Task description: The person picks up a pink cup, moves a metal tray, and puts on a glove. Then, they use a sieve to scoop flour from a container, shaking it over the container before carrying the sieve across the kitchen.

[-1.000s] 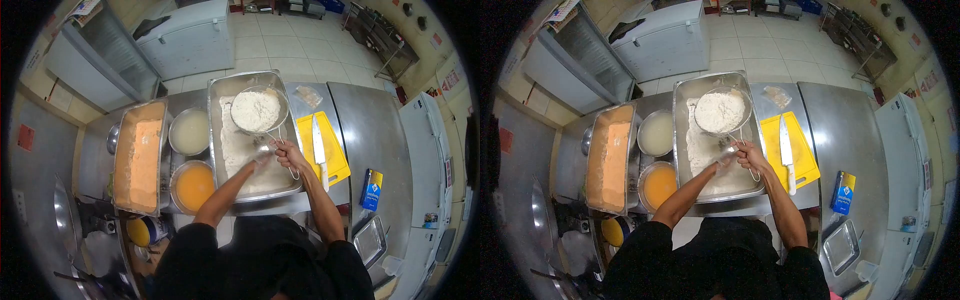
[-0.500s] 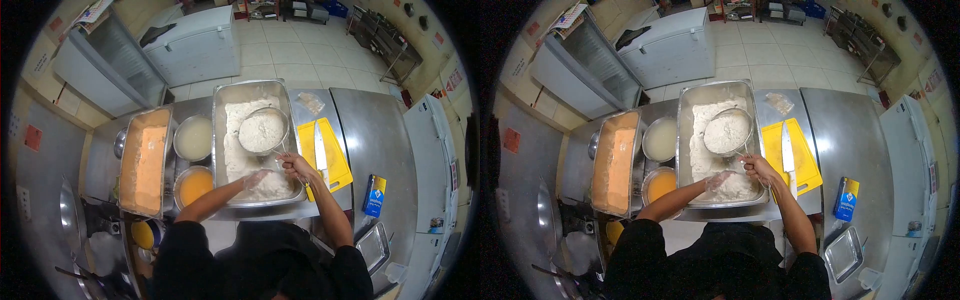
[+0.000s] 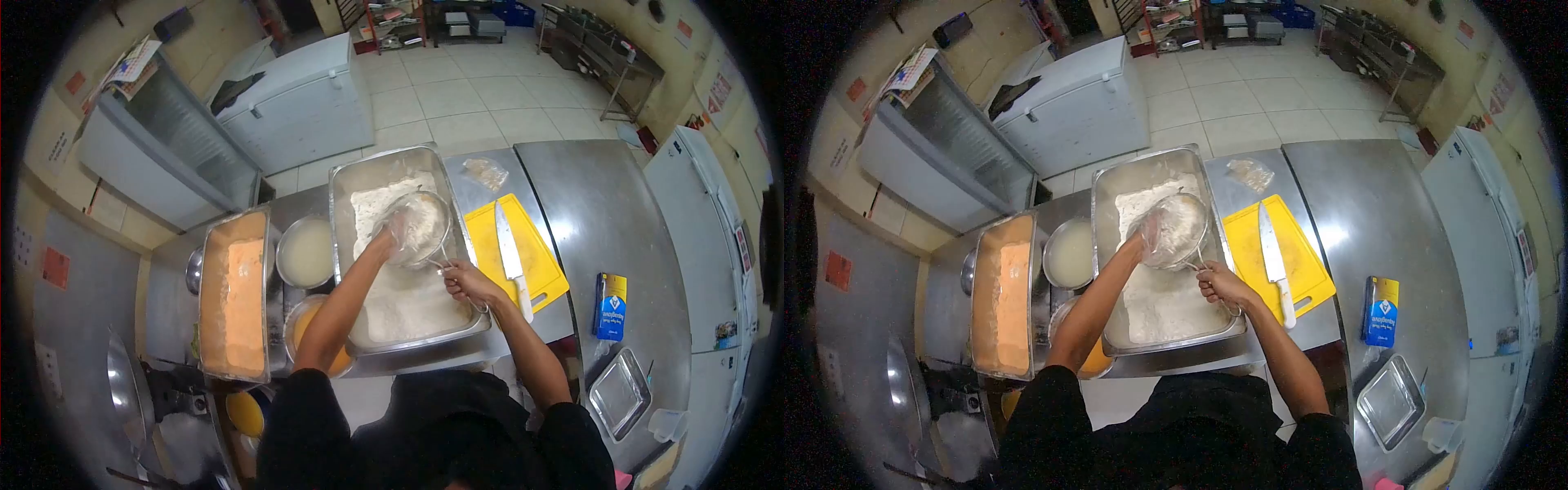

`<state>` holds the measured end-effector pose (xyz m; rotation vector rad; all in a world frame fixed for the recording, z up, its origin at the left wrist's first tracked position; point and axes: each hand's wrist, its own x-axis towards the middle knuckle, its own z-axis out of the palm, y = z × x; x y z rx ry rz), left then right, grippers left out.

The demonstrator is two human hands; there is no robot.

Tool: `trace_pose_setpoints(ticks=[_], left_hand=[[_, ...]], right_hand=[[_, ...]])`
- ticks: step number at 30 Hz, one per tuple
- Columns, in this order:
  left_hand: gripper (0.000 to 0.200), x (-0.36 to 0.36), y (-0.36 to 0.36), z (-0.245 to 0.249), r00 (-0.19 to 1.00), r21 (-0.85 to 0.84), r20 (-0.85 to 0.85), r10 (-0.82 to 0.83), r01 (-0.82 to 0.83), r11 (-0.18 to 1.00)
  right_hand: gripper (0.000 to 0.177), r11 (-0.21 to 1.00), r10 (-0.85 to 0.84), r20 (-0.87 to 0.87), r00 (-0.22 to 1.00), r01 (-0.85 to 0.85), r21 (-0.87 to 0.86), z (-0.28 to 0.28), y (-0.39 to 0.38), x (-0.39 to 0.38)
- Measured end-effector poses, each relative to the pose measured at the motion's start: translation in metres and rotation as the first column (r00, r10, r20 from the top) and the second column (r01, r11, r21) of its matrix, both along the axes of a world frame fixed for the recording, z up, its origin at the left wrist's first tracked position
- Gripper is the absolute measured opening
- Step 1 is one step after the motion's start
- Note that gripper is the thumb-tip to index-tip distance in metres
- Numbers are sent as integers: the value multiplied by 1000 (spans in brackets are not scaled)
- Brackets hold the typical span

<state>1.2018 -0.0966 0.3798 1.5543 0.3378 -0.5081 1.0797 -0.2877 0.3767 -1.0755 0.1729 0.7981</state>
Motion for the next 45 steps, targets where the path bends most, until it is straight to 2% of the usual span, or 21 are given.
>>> trace_pose_setpoints(ticks=[3,4,5,8,11,13,15,17,19,22,27,28,29,30,32,35,36,37,39,42,45], left_hand=[[51,0,36,-60,945,-61,322,-49,72,996],[46,-1,56,-71,864,384,260,-431,317,867],[41,-2,72,-78,691,726,48,-721,472,501],[23,-71,111,-120,329,541,387,-862,676,501],[39,-91,85,-93,117,955,-43,-992,295,-6],[52,-81,70,-81,217,983,-182,-959,63,-173],[56,-67,73,-96,370,991,-130,-920,14,-134],[58,-53,88,-136,476,981,191,-859,-129,146],[56,-69,47,-84,785,873,-56,-617,338,352],[54,-90,65,-151,605,986,-76,-792,162,29],[56,-132,55,-160,111,772,154,-982,607,189],[57,-139,53,-160,139,597,251,-958,757,266],[54,-150,68,-201,613,-198,397,-682,783,589],[55,-150,49,-178,677,-146,223,-701,734,663],[58,-150,6,-121,773,-36,-149,-617,619,785],[58,-138,16,-177,561,-65,486,-670,788,612],[54,-152,-21,-131,841,28,-55,-538,540,841],[52,-154,-5,-191,827,14,206,-524,533,846],[51,-156,-27,-137,926,-44,-105,-361,359,932],[49,-128,11,-157,831,98,75,-552,545,833],[48,-105,29,-85,820,-654,-359,-445,119,747]], right_hand=[[24,999,-39,29,999,39,5,-1,-3,-5],[28,999,-43,38,998,44,-31,2,-1,-8],[33,996,-54,49,997,58,-70,7,0,-10],[48,973,30,154,988,7,-230,4,-2,-8],[50,838,276,330,903,-58,-542,20,-4,-16],[50,664,471,535,701,117,-738,7,-7,-26],[51,675,449,567,691,154,-722,6,-5,-32],[50,676,372,586,720,222,-702,19,-5,-39],[47,676,313,624,716,294,-676,2,-3,-38],[44,712,234,671,704,346,-611,-8,-7,-36],[41,761,229,577,784,226,-608,18,-23,-39],[41,771,213,659,721,291,-567,9,-22,-37],[40,815,147,669,728,295,-500,-14,-17,-32],[41,782,132,759,637,404,-475,-24,-15,-31],[40,805,173,640,749,267,-530,4,-29,-32],[37,755,125,749,651,427,-498,-9,-29,-31],[36,759,157,713,683,379,-530,3,-31,-33],[36,752,189,675,713,337,-566,14,-35,-34],[35,773,186,645,741,294,-562,23,-37,-35],[34,768,208,653,728,292,-570,17,-40,-29],[34,788,190,629,754,265,-556,16,-39,-28]])
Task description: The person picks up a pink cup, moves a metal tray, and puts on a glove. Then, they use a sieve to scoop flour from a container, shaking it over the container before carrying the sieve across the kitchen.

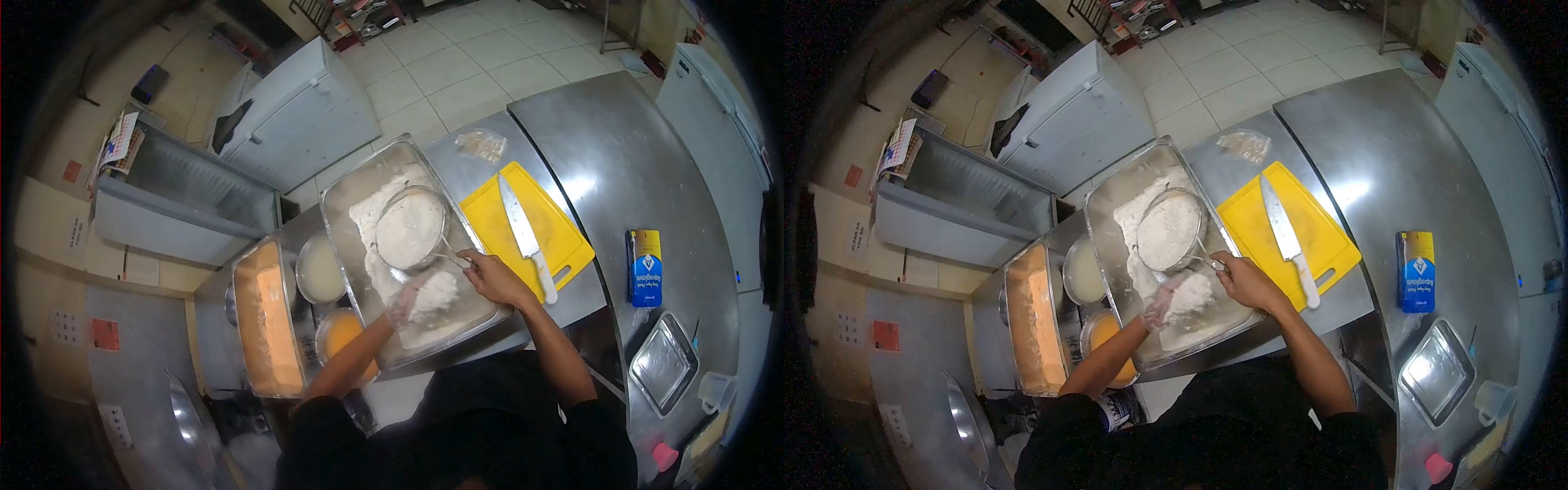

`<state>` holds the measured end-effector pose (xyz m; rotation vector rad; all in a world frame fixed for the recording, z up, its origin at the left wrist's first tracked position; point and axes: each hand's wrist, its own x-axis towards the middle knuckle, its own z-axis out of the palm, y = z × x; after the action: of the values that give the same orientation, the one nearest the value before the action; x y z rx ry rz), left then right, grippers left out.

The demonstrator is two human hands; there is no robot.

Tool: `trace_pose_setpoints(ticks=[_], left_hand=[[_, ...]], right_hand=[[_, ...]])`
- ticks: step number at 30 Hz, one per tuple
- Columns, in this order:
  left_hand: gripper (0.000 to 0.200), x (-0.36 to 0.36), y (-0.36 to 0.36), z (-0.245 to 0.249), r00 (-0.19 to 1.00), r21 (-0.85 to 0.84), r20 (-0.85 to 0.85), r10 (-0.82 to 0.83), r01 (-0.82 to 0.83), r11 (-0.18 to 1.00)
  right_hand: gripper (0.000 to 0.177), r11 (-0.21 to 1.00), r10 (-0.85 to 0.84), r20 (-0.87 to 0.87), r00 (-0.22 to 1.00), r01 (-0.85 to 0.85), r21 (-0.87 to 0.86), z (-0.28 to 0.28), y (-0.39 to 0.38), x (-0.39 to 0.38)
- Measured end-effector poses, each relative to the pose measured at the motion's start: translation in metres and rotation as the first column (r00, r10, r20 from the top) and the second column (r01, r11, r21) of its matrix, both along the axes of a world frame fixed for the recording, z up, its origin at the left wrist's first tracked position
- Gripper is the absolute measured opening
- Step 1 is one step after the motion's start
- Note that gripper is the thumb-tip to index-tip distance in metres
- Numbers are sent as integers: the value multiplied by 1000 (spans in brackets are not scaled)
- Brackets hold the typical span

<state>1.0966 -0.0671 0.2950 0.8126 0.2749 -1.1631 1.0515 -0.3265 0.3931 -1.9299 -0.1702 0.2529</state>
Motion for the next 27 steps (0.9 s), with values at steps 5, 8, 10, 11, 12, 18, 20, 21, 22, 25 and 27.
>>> trace_pose_setpoints(ticks=[5,8,10,11,12,18,20,21,22,25,27], left_hand=[[51,29,-2,103,937,78,283,204,-234,969],[55,51,-18,118,896,122,358,263,-324,938],[56,69,-23,104,854,302,481,196,-371,878],[55,83,-18,76,836,444,535,123,-402,801],[54,90,-17,60,818,569,574,39,-433,699],[39,22,23,38,495,659,660,-565,-21,752],[39,-8,16,21,174,800,596,-784,-50,598],[39,-15,9,14,46,873,478,-877,-137,469],[39,-15,-2,14,-5,925,326,-945,-205,320],[42,24,-43,9,94,976,-29,-995,-211,-48],[41,57,-59,-30,185,952,21,-982,-305,-37]], right_hand=[[34,1000,-4,-44,999,3,-12,10,0,0],[34,999,-3,-69,998,1,-38,16,1,0],[33,999,-12,-90,996,9,-37,18,1,-1],[34,1000,-8,-67,998,6,-28,16,1,-1],[34,1000,-8,-44,999,7,-19,11,1,-2],[35,999,-42,6,999,42,11,-1,2,-2],[35,998,-50,19,999,50,28,-1,1,1],[34,998,-48,19,999,47,45,-1,2,4],[34,997,-46,21,999,45,63,1,4,9],[29,996,-62,-1,998,61,62,27,12,25],[25,992,-70,-7,998,70,106,25,16,39]])
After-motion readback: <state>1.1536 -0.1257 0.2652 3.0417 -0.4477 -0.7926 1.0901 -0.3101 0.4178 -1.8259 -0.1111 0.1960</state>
